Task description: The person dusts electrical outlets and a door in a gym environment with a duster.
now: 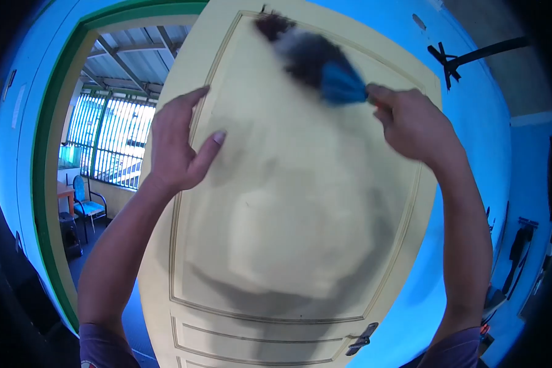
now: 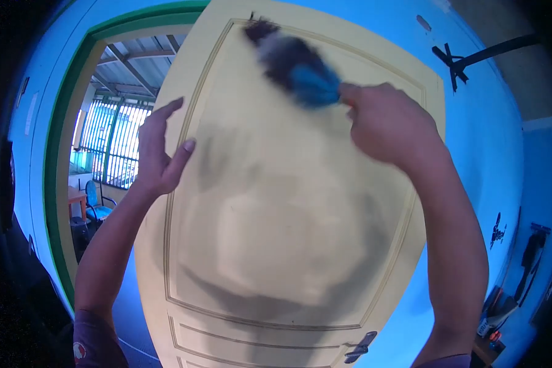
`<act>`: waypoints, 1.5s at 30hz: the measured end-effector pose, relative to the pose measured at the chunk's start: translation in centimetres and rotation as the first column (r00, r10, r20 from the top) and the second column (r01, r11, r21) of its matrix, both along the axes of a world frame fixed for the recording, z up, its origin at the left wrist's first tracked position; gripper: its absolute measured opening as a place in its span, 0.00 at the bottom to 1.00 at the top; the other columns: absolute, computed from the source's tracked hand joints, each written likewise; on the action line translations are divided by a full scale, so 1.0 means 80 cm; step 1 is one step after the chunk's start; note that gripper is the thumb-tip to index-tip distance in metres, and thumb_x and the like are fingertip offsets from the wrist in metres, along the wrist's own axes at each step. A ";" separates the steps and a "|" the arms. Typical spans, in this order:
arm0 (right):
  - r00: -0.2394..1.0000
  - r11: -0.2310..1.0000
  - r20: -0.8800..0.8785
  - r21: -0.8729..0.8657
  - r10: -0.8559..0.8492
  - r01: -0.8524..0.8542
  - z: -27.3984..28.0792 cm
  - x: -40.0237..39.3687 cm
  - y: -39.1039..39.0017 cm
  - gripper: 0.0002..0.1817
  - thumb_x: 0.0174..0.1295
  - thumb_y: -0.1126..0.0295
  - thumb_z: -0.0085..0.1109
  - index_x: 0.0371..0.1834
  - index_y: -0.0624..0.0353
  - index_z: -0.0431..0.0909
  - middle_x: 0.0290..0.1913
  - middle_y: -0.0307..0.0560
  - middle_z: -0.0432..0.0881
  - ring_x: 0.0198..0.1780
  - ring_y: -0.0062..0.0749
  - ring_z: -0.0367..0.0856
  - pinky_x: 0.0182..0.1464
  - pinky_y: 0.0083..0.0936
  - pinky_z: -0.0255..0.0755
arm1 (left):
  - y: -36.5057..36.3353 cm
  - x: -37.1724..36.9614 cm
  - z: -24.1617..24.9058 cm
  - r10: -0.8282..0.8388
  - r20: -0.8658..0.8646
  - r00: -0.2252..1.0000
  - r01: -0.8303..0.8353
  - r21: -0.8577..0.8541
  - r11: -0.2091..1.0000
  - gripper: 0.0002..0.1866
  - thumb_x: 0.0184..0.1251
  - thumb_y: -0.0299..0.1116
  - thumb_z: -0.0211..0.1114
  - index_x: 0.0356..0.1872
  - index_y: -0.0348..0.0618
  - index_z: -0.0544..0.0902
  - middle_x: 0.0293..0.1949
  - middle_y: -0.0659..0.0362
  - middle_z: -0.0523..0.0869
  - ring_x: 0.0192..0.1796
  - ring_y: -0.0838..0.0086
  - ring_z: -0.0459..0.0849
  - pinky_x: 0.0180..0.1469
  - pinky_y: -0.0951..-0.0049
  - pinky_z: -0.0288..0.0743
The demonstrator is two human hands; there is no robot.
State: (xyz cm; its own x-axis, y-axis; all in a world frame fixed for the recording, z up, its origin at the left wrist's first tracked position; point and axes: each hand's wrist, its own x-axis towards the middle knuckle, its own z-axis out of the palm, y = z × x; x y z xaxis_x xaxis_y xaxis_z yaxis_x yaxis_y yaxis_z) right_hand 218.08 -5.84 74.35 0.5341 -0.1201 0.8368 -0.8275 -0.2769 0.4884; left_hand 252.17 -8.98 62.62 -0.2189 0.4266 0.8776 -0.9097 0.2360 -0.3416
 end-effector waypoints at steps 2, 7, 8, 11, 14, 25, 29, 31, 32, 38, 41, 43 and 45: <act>0.963 0.914 -0.091 0.304 -0.254 0.270 -0.057 0.011 0.047 0.16 0.62 0.69 0.54 0.54 0.49 0.80 0.40 0.56 0.86 0.43 0.55 0.84 0.44 0.51 0.77 | -0.002 0.006 -0.010 -0.029 -0.028 0.999 0.029 -0.015 0.999 0.32 0.61 0.41 0.65 0.64 0.34 0.72 0.56 0.45 0.80 0.56 0.51 0.78 0.59 0.57 0.67; 0.899 0.721 -0.368 0.553 -0.238 0.418 -0.120 -0.030 0.058 0.23 0.61 0.68 0.56 0.62 0.42 0.78 0.45 0.52 0.87 0.46 0.51 0.85 0.44 0.42 0.80 | 0.007 0.008 -0.021 0.044 0.028 0.999 -0.045 0.052 0.998 0.32 0.62 0.43 0.64 0.64 0.35 0.73 0.57 0.46 0.80 0.58 0.52 0.77 0.61 0.57 0.64; 0.902 0.725 -0.357 0.551 -0.244 0.414 -0.114 -0.049 0.044 0.23 0.61 0.68 0.56 0.62 0.42 0.78 0.45 0.52 0.87 0.46 0.51 0.85 0.44 0.42 0.80 | 0.010 0.006 -0.021 0.041 0.038 0.998 -0.043 0.043 0.998 0.32 0.62 0.43 0.64 0.64 0.35 0.73 0.57 0.46 0.80 0.58 0.52 0.77 0.61 0.57 0.64; 0.994 0.903 0.034 0.415 0.106 -0.110 -0.087 -0.113 -0.042 0.19 0.62 0.71 0.57 0.57 0.51 0.81 0.47 0.55 0.86 0.46 0.56 0.84 0.47 0.41 0.79 | 0.009 -0.010 -0.020 0.088 0.078 0.993 -0.100 0.165 0.981 0.33 0.65 0.43 0.61 0.67 0.33 0.70 0.62 0.43 0.76 0.63 0.51 0.73 0.66 0.56 0.62; 0.837 0.916 0.485 0.159 0.252 -0.368 -0.087 -0.132 -0.135 0.15 0.64 0.73 0.54 0.52 0.58 0.82 0.43 0.62 0.86 0.46 0.59 0.84 0.49 0.43 0.77 | -0.010 -0.034 -0.012 -0.009 0.027 1.000 0.006 0.122 0.992 0.31 0.62 0.44 0.64 0.64 0.36 0.73 0.57 0.47 0.79 0.59 0.53 0.76 0.62 0.57 0.63; 0.860 0.943 0.445 0.092 0.249 -0.320 -0.246 -0.208 -0.251 0.18 0.67 0.65 0.54 0.59 0.52 0.78 0.40 0.51 0.85 0.39 0.50 0.85 0.42 0.42 0.81 | -0.028 -0.097 -0.004 0.036 0.162 0.986 -0.070 0.206 0.976 0.34 0.60 0.47 0.64 0.65 0.40 0.72 0.59 0.46 0.77 0.62 0.52 0.74 0.64 0.55 0.61; 0.942 0.966 0.267 0.105 0.201 -0.236 -0.285 -0.202 -0.248 0.18 0.67 0.66 0.54 0.58 0.51 0.79 0.39 0.53 0.84 0.36 0.52 0.84 0.41 0.46 0.81 | -0.038 -0.130 -0.012 0.014 0.195 0.981 -0.072 0.293 0.953 0.34 0.62 0.46 0.62 0.66 0.37 0.71 0.61 0.45 0.77 0.64 0.50 0.72 0.66 0.53 0.61; 0.974 0.951 0.096 0.214 0.207 -0.224 -0.293 -0.209 -0.240 0.19 0.65 0.66 0.55 0.60 0.53 0.79 0.41 0.53 0.85 0.35 0.52 0.84 0.39 0.43 0.81 | -0.049 -0.141 -0.013 0.037 0.210 0.977 -0.101 0.299 0.949 0.35 0.62 0.48 0.62 0.67 0.37 0.70 0.62 0.44 0.76 0.65 0.50 0.72 0.66 0.52 0.60; 0.985 0.959 0.102 0.237 0.136 -0.157 -0.294 -0.218 -0.240 0.19 0.65 0.66 0.55 0.59 0.54 0.79 0.42 0.53 0.85 0.35 0.52 0.84 0.39 0.42 0.82 | -0.050 -0.147 -0.012 0.056 0.227 0.972 -0.129 0.325 0.937 0.35 0.63 0.49 0.61 0.67 0.37 0.70 0.62 0.44 0.75 0.65 0.50 0.72 0.66 0.52 0.60; 0.687 0.916 0.668 0.018 0.287 -0.400 -0.309 -0.249 -0.284 0.20 0.68 0.64 0.54 0.62 0.57 0.77 0.35 0.60 0.83 0.34 0.57 0.84 0.37 0.46 0.81 | -0.067 -0.189 -0.010 0.063 0.294 0.954 -0.170 0.354 0.920 0.35 0.62 0.48 0.62 0.67 0.38 0.70 0.63 0.45 0.74 0.65 0.51 0.72 0.66 0.52 0.61; 0.952 0.972 0.232 0.083 0.198 -0.222 -0.362 -0.277 -0.282 0.26 0.69 0.61 0.54 0.68 0.55 0.70 0.38 0.60 0.83 0.35 0.55 0.85 0.39 0.47 0.81 | -0.076 -0.214 -0.008 0.024 0.307 0.951 -0.135 0.346 0.928 0.35 0.62 0.48 0.62 0.67 0.40 0.70 0.63 0.45 0.74 0.65 0.52 0.72 0.66 0.51 0.61; 0.951 0.969 0.269 0.148 0.151 -0.196 -0.363 -0.278 -0.260 0.28 0.69 0.60 0.53 0.71 0.56 0.68 0.39 0.60 0.83 0.36 0.55 0.85 0.39 0.47 0.81 | -0.083 -0.233 -0.007 0.040 0.324 0.945 -0.167 0.375 0.912 0.35 0.62 0.48 0.63 0.68 0.41 0.70 0.64 0.46 0.73 0.66 0.52 0.71 0.66 0.51 0.61; 0.672 0.949 0.737 0.156 0.072 -0.273 -0.347 -0.269 -0.258 0.30 0.69 0.61 0.53 0.73 0.60 0.63 0.41 0.61 0.83 0.39 0.57 0.85 0.40 0.47 0.81 | -0.091 -0.256 -0.006 0.034 0.331 0.943 -0.169 0.390 0.905 0.35 0.61 0.48 0.63 0.68 0.41 0.70 0.64 0.45 0.73 0.67 0.52 0.71 0.66 0.50 0.60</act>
State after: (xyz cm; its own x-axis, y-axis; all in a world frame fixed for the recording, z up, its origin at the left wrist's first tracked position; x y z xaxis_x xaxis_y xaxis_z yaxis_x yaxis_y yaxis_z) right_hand 196.54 -26.45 46.56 -0.1845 -0.3320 0.9251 -0.8167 -0.4718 -0.3322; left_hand 231.71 -16.30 62.10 -0.5297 0.0064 0.8482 -0.8002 0.3277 -0.5022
